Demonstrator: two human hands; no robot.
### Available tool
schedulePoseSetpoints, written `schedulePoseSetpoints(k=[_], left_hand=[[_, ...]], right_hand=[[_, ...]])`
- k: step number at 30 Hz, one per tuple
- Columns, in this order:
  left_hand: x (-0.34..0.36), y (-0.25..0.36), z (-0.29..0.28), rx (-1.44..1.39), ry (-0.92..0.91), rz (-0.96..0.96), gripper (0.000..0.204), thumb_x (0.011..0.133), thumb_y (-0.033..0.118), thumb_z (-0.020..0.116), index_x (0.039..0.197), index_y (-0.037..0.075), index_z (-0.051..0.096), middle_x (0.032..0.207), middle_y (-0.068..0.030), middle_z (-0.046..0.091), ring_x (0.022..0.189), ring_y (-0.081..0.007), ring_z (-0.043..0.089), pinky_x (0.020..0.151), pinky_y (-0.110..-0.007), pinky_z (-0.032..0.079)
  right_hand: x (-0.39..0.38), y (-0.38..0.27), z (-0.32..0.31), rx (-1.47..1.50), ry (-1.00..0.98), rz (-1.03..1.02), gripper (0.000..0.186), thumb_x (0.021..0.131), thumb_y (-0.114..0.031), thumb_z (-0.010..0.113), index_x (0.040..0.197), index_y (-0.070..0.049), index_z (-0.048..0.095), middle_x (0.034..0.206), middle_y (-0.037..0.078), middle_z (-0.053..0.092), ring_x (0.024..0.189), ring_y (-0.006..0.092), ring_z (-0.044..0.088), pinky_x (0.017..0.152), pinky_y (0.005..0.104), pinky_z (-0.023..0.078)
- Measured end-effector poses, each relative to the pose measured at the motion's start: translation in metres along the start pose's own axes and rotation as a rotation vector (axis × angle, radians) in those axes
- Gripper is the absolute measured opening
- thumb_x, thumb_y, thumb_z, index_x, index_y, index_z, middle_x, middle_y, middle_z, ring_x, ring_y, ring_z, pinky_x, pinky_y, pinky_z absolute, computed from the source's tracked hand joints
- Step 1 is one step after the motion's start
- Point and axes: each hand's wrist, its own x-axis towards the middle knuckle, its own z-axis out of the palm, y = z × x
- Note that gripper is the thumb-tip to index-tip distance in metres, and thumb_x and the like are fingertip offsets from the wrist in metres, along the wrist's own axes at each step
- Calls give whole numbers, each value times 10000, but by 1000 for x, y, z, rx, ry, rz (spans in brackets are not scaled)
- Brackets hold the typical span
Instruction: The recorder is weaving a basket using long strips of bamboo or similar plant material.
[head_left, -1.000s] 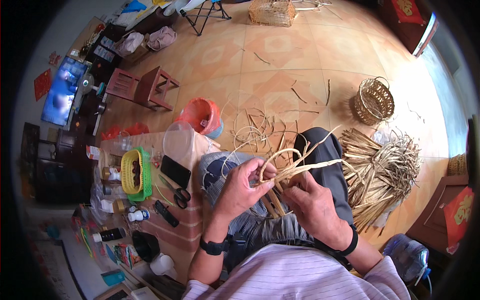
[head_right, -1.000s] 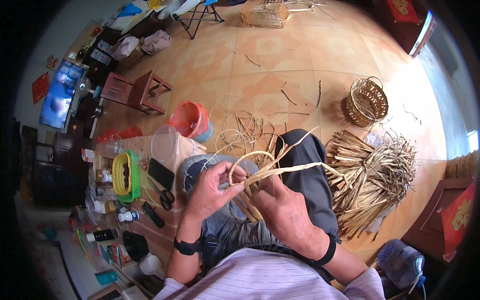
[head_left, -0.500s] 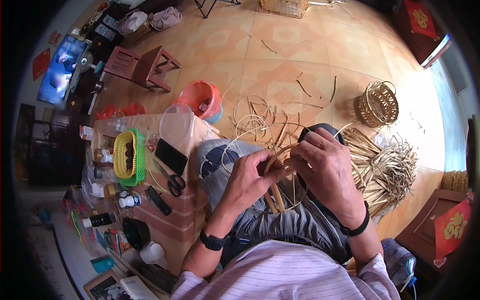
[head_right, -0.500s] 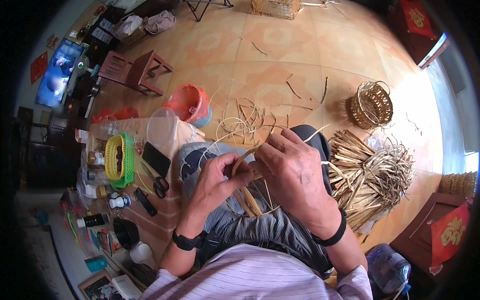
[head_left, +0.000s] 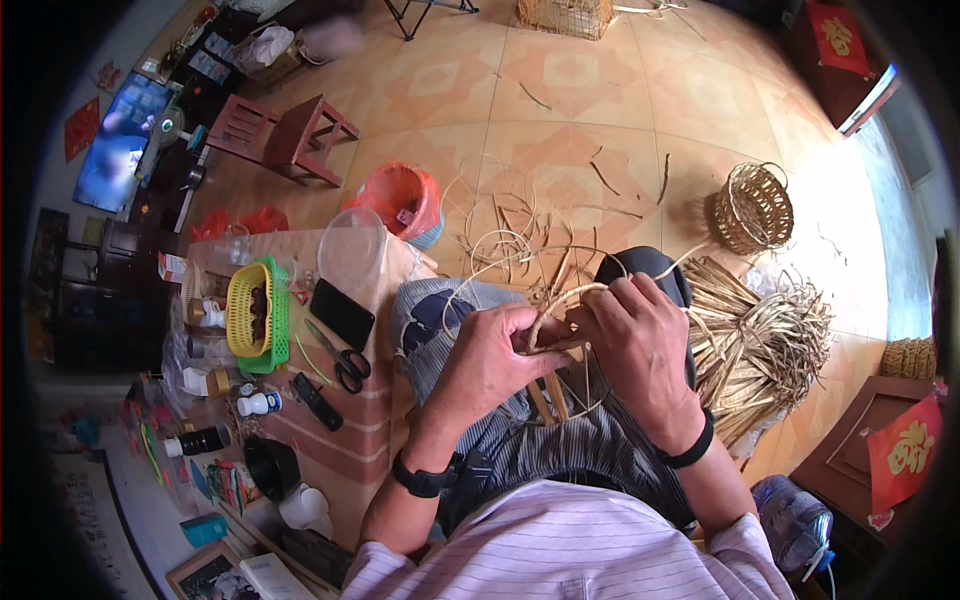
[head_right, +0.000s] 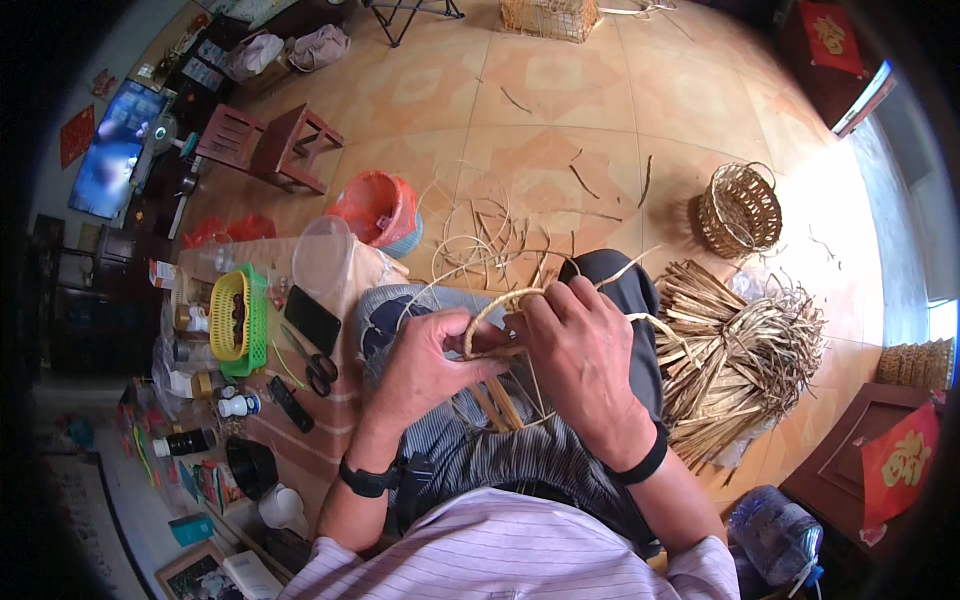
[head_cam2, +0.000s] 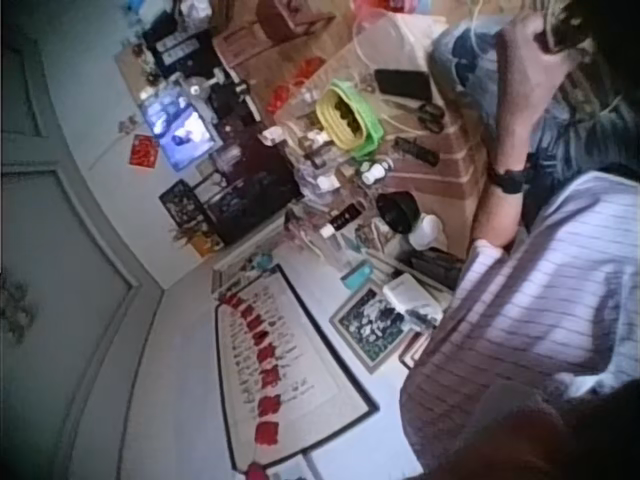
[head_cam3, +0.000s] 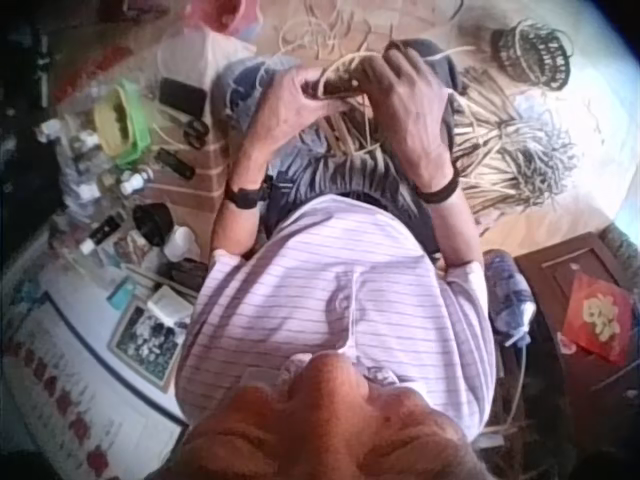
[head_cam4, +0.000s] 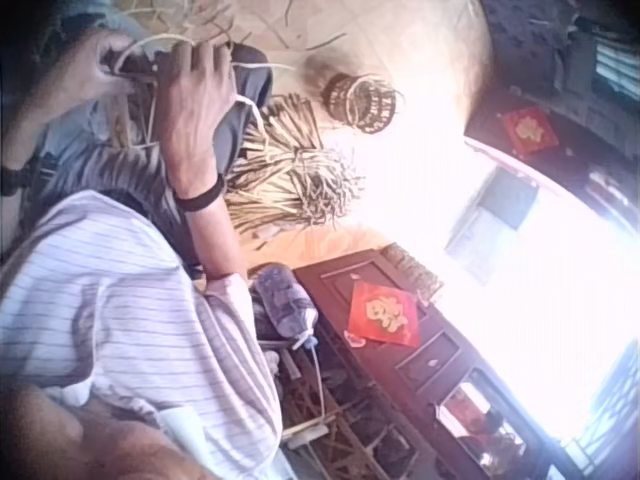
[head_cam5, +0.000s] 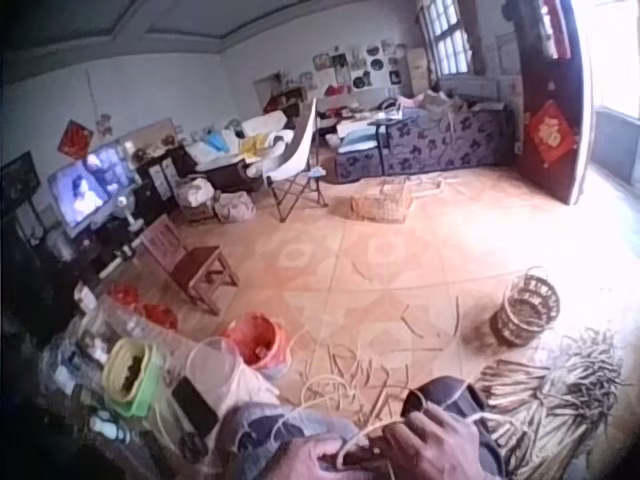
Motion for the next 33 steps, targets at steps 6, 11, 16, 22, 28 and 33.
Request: schedulePoseSetpoints(k=[6, 11, 16, 22, 28, 33], left_hand=[[-3, 6, 1, 66, 0, -46, 216, 815, 40, 848, 1003, -16, 759, 906, -46, 724, 827, -79, 666, 754, -262, 542], [0, 4, 1, 112, -21, 75, 193, 856, 100, 817, 993, -12, 739, 887, -113, 681, 813, -204, 705, 737, -333, 554], [5, -2, -3, 104, -90, 150, 238, 876, 150, 810, 1010, -31, 731, 905, -131, 697, 829, -234, 703, 768, -347, 541], [12, -4, -9, 23, -256, -14, 282, 929, 219, 770, 1021, -42, 714, 814, -112, 659, 767, -153, 623, 723, -348, 503], [18, -1, -13, 41, -374, -106, 338, 965, 292, 722, 1013, -42, 698, 756, -91, 624, 765, -125, 576, 711, -338, 488], [20, -8, -14, -44, -413, -137, 327, 997, 283, 684, 981, -44, 691, 780, -60, 652, 774, -122, 585, 725, -331, 492]], right_hand=[[-44, -11, -14, 215, 132, 20, 298, 810, -63, 800, 1084, -50, 683, 960, 94, 642, 815, 285, 665, 663, 394, 544], [-63, -14, -1, 292, -35, 86, 394, 806, -71, 804, 1170, -49, 654, 949, 93, 641, 721, 275, 671, 610, 383, 545], [-62, -9, 9, 247, -3, 1, 436, 811, -99, 806, 1210, -46, 638, 954, 86, 636, 717, 262, 675, 609, 368, 552], [-66, -10, 8, 268, -22, 12, 456, 796, -133, 814, 1211, -48, 644, 988, 79, 631, 739, 244, 682, 610, 353, 559], [-60, -8, 22, 279, 42, -30, 392, 762, -151, 837, 1105, -73, 666, 957, 66, 629, 734, 228, 684, 597, 348, 563], [-61, -13, 20, 310, 60, -78, 367, 771, -148, 808, 1091, -70, 647, 973, 69, 625, 746, 223, 692, 585, 346, 559]])
